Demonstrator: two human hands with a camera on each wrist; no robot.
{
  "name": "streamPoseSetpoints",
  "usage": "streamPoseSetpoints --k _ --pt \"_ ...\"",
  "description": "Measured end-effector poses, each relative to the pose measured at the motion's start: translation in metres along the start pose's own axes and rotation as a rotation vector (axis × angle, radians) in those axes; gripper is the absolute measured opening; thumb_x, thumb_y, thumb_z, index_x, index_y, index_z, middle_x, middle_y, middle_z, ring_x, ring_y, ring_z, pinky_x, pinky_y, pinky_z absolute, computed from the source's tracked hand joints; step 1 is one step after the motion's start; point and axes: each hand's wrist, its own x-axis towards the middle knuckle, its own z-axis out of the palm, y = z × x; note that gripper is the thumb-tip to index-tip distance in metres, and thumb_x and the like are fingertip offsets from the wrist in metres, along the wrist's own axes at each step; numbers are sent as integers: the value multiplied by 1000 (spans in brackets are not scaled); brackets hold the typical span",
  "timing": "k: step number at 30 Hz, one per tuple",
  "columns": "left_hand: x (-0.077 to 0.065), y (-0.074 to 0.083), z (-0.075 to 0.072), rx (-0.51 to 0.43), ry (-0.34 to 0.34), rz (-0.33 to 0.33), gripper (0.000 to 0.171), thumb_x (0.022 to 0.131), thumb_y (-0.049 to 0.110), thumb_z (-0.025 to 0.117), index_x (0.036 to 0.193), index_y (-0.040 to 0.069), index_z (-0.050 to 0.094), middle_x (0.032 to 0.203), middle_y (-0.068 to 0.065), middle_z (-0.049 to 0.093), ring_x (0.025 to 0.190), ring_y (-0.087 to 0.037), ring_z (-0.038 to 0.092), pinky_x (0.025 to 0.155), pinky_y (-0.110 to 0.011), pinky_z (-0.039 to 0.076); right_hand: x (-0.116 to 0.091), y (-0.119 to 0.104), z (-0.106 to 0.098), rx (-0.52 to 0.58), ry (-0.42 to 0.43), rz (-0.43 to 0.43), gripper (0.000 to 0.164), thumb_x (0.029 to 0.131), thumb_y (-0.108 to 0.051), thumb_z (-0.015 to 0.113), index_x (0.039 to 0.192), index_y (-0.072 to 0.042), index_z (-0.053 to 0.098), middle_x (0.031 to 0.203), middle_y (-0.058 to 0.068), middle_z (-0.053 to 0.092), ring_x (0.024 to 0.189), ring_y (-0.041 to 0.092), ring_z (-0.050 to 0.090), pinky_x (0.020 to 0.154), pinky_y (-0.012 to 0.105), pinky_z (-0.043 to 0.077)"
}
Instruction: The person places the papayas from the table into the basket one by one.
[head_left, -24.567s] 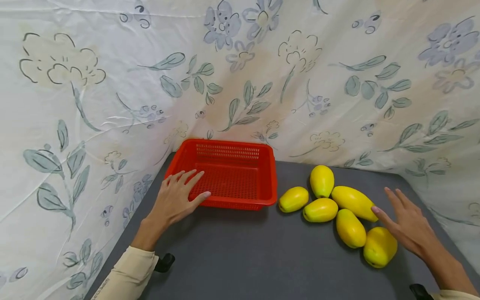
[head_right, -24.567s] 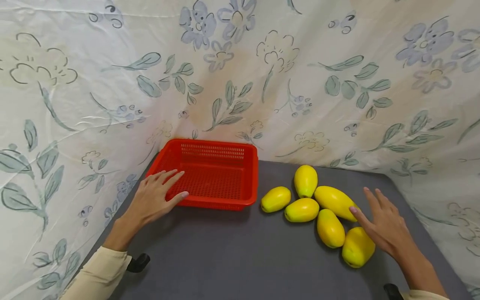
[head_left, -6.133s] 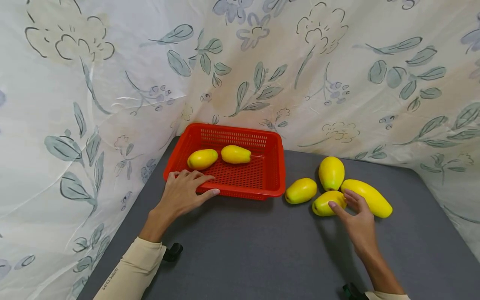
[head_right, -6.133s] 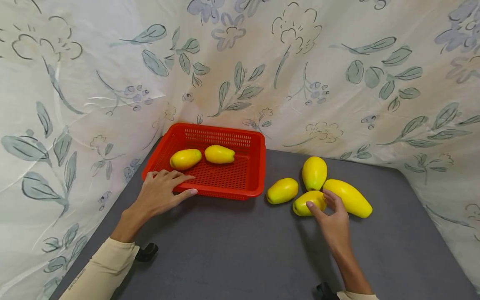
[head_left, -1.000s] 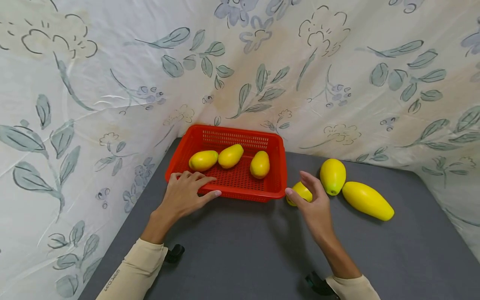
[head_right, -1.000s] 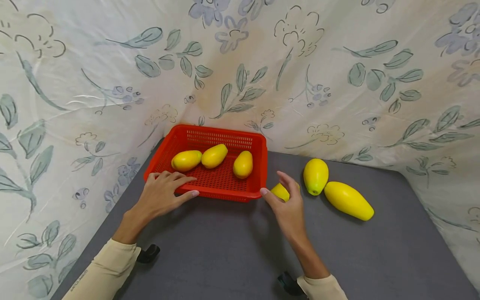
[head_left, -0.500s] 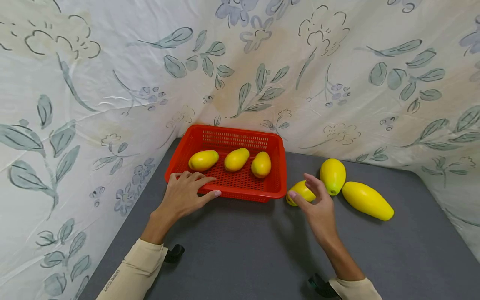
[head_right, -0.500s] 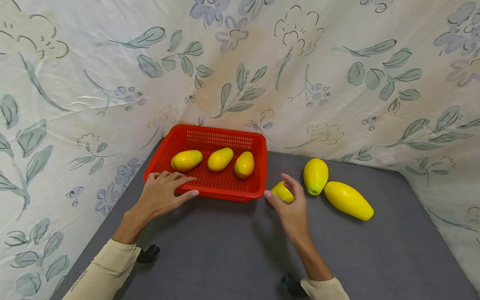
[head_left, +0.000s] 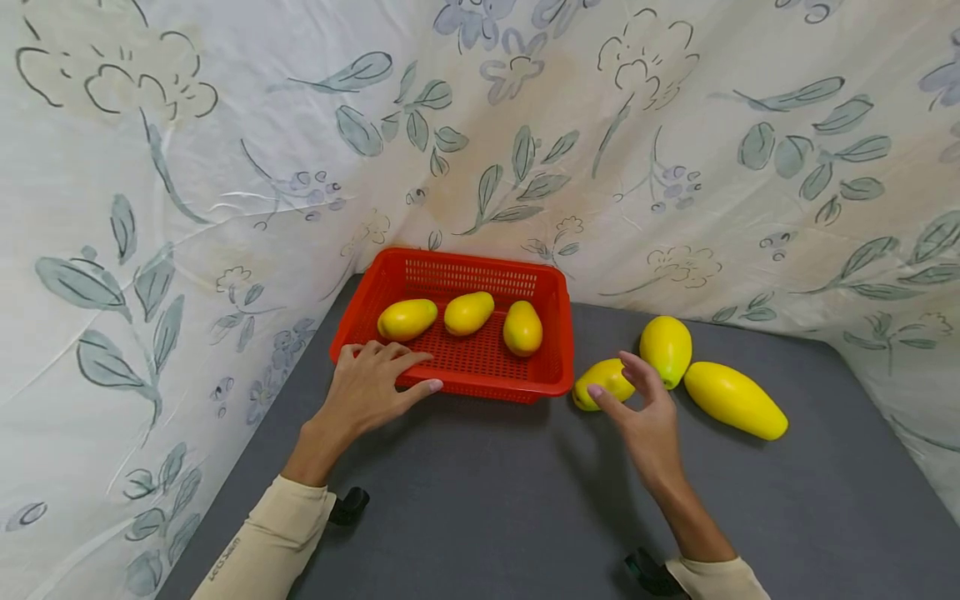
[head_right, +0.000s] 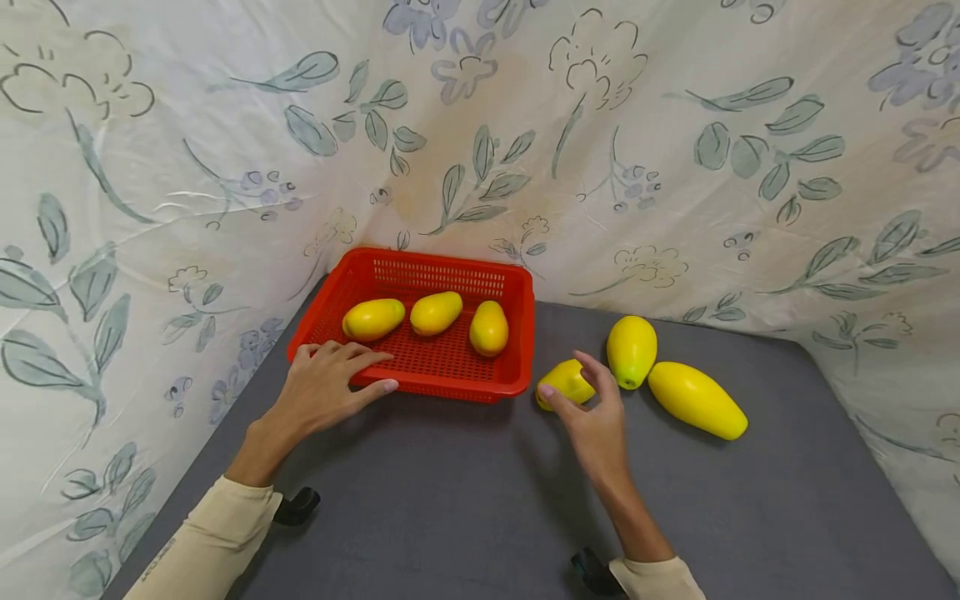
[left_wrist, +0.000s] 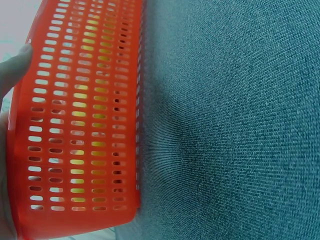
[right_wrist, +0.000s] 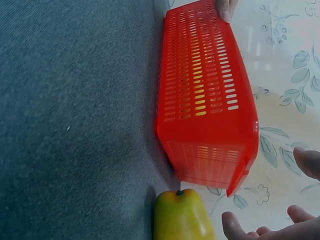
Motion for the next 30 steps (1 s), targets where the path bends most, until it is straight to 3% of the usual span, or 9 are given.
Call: streamPoseSetpoints --k 5,21,30 --pt "2 1 0 -2 -9 -7 63 86 77 41 131 38 60 125 -1 62 110 -29 52 91 -53 29 5 7 -3 -15 12 24 67 85 -35 76 143 -24 45 144 -5 45 132 17 40 105 48 39" --pt "5 6 -1 -11 -24 -26 64 85 78 41 131 38 60 125 -1 62 110 -29 52 92 -53 29 19 28 -13 -32 5 49 70 83 -34 78 143 -20 45 145 4 45 134 24 40 107 51 33" --pt "8 6 -1 3 -30 -30 63 86 78 40 132 39 59 125 0 62 110 -29 52 91 -52 29 19 12 -16 -37 -13 104 70 85 -25 77 144 -9 44 145 13 44 135 31 38 109 51 31"
